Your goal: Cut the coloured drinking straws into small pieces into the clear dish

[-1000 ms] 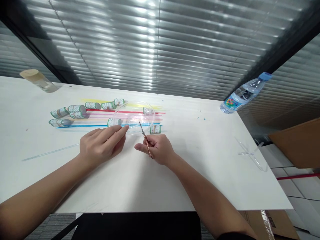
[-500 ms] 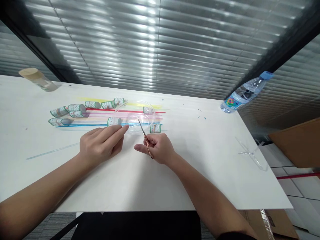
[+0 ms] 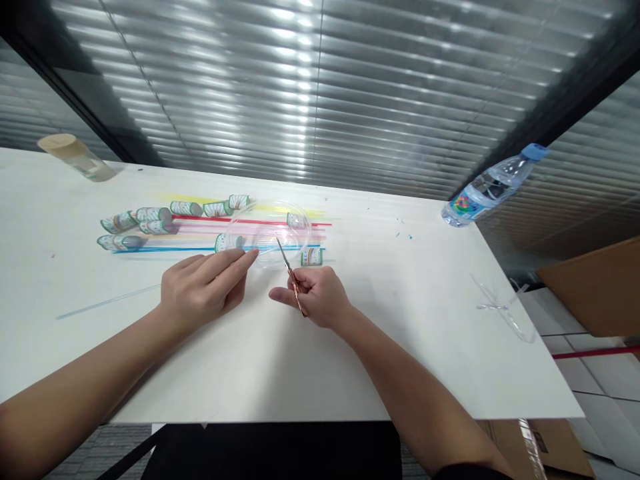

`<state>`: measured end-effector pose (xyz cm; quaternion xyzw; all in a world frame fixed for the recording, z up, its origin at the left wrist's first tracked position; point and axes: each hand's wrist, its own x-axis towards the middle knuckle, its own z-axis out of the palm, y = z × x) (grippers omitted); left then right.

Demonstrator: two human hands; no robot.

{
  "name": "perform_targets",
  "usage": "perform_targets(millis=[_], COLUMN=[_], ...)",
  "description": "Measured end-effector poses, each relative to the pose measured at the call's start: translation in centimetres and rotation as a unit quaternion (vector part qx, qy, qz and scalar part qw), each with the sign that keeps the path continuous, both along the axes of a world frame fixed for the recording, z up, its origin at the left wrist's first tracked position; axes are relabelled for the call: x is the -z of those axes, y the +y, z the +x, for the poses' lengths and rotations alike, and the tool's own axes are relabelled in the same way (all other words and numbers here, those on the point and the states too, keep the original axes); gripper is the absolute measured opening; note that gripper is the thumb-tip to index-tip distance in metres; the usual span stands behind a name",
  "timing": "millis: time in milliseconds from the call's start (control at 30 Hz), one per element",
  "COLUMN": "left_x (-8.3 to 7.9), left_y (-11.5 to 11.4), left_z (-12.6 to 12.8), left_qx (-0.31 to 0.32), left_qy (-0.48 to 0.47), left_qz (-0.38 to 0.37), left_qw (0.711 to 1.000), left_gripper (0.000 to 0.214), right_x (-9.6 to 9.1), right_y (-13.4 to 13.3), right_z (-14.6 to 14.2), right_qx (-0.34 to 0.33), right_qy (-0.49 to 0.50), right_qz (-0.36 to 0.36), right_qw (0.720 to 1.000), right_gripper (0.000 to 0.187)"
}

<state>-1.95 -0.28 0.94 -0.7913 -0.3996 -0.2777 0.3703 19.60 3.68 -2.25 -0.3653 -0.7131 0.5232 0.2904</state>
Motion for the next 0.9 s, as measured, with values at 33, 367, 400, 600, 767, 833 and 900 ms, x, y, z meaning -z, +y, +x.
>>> perform_targets(millis=[33,367,400,600,767,833,900], left_x=[-0.04,-0.07,-0.07,0.12,0.27,0.27,0.25], left_y=[0.00,-0.12,-0.13,-0.20,-0.25,-0.27,-0.29], left_z=[0.03,0.16,0.17,0.09,0.08,0.10,0.14], left_qx=[-0.003,-0.012,-0.013,-0.011,-0.019,-0.024,-0.025], left_qy=[0.000,-0.002,-0.003,-0.014,-0.011,-0.010,-0.010], left_qz=[0.000,-0.005,-0.005,-0.012,-0.015,-0.017,-0.021], left_qw=[1.000,1.000,1.000,1.000,1.000,1.000,0.999], left_gripper=[0.039,0.033,0.033,0.036,0.040,0.040,0.041], right_x=[-0.03,-0.14,-0.19,-0.18,0.11,0.14,0.14], right_y=[-0.02,-0.14,-0.13,-0.09,-0.06,-0.04,-0.01], right_z=[-0.03,-0.17,-0.17,-0.05,0.14,0.19,0.22], right_qx=[0.001,0.004,0.003,-0.005,-0.013,-0.018,-0.023], right_qy=[-0.001,0.001,-0.001,-0.002,0.015,0.013,0.006], right_qz=[-0.004,-0.021,-0.022,-0.016,0.016,0.022,0.024], right_qw=[1.000,1.000,1.000,1.000,1.000,1.000,0.999], right_gripper=[0.049,0.050,0.050,0.052,0.054,0.055,0.056])
